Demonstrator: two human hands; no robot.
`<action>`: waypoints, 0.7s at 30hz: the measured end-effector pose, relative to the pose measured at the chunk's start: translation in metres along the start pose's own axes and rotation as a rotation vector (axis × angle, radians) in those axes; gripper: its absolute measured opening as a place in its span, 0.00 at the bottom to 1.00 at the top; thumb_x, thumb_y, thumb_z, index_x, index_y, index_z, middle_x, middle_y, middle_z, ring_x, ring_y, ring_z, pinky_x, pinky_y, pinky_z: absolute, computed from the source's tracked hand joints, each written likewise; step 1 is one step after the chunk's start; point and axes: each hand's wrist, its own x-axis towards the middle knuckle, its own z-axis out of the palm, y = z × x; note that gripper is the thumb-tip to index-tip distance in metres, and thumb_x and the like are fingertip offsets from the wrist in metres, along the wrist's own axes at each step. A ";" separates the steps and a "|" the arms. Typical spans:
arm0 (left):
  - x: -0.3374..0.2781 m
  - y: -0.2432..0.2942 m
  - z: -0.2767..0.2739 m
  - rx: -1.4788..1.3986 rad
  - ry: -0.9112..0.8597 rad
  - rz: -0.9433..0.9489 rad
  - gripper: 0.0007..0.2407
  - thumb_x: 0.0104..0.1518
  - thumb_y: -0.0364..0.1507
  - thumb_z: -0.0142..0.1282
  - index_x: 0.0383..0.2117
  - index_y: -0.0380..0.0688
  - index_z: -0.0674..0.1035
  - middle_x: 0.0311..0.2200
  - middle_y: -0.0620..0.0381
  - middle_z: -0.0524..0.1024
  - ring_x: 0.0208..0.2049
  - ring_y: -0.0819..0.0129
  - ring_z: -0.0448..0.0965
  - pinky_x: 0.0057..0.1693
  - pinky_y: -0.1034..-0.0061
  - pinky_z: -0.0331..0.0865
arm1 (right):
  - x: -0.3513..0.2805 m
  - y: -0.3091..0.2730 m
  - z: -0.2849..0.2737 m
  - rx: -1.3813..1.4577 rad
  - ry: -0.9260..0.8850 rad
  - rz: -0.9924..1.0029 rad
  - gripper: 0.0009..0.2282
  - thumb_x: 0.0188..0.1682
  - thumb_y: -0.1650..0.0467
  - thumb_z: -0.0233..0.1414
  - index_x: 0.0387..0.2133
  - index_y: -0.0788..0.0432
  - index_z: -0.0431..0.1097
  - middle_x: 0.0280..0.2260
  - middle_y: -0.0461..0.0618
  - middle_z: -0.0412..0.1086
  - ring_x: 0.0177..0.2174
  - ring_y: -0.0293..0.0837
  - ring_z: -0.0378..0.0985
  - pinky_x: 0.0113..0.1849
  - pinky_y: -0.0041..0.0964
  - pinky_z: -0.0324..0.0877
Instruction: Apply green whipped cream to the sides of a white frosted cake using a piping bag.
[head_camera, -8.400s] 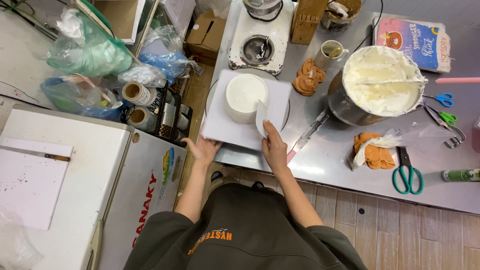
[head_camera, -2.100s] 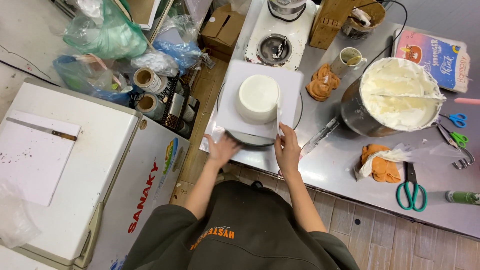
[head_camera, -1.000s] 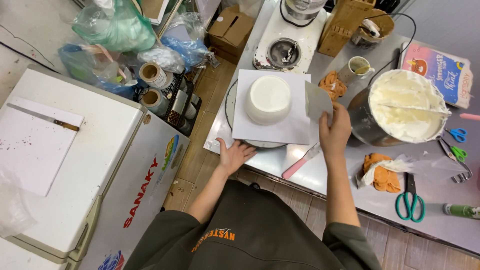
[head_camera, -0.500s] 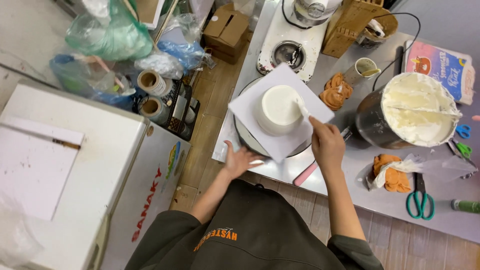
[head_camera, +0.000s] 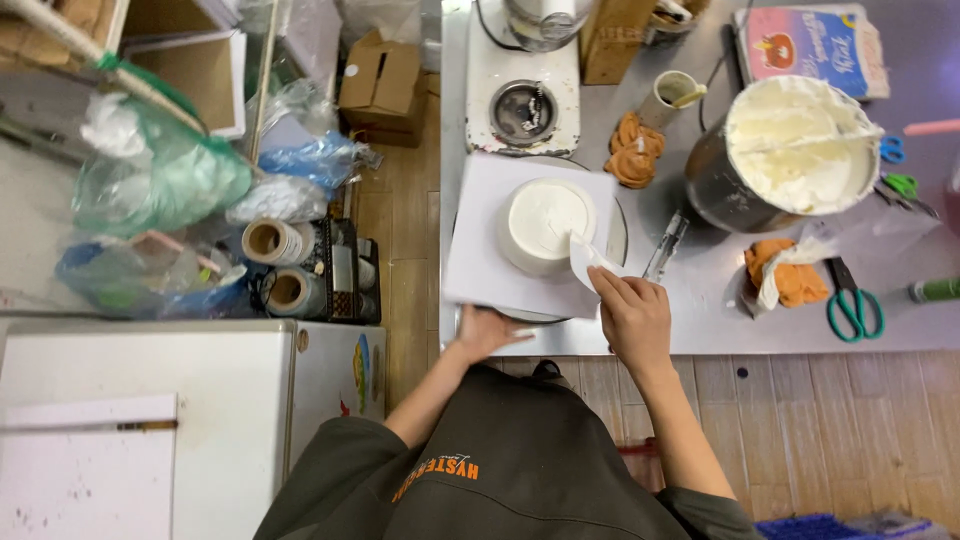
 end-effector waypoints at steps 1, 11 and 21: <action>-0.003 0.000 0.003 0.011 0.000 -0.015 0.50 0.50 0.73 0.14 0.73 0.50 0.32 0.75 0.42 0.28 0.76 0.35 0.39 0.73 0.33 0.44 | 0.000 -0.002 0.000 -0.008 0.004 0.017 0.21 0.41 0.79 0.57 0.50 0.53 0.76 0.46 0.42 0.78 0.39 0.45 0.76 0.43 0.40 0.67; -0.025 0.060 0.001 0.265 -0.008 0.306 0.53 0.38 0.73 0.08 0.72 0.52 0.38 0.74 0.44 0.36 0.72 0.38 0.39 0.69 0.34 0.33 | 0.010 -0.021 0.001 -0.053 -0.024 0.012 0.20 0.43 0.78 0.58 0.50 0.52 0.75 0.45 0.41 0.77 0.38 0.43 0.75 0.45 0.41 0.66; -0.031 0.077 -0.013 0.296 -0.075 0.267 0.54 0.37 0.72 0.05 0.72 0.51 0.36 0.74 0.47 0.35 0.73 0.41 0.37 0.71 0.36 0.34 | 0.023 -0.033 -0.002 -0.074 -0.047 -0.017 0.18 0.46 0.76 0.59 0.51 0.50 0.75 0.41 0.41 0.76 0.38 0.43 0.74 0.44 0.43 0.64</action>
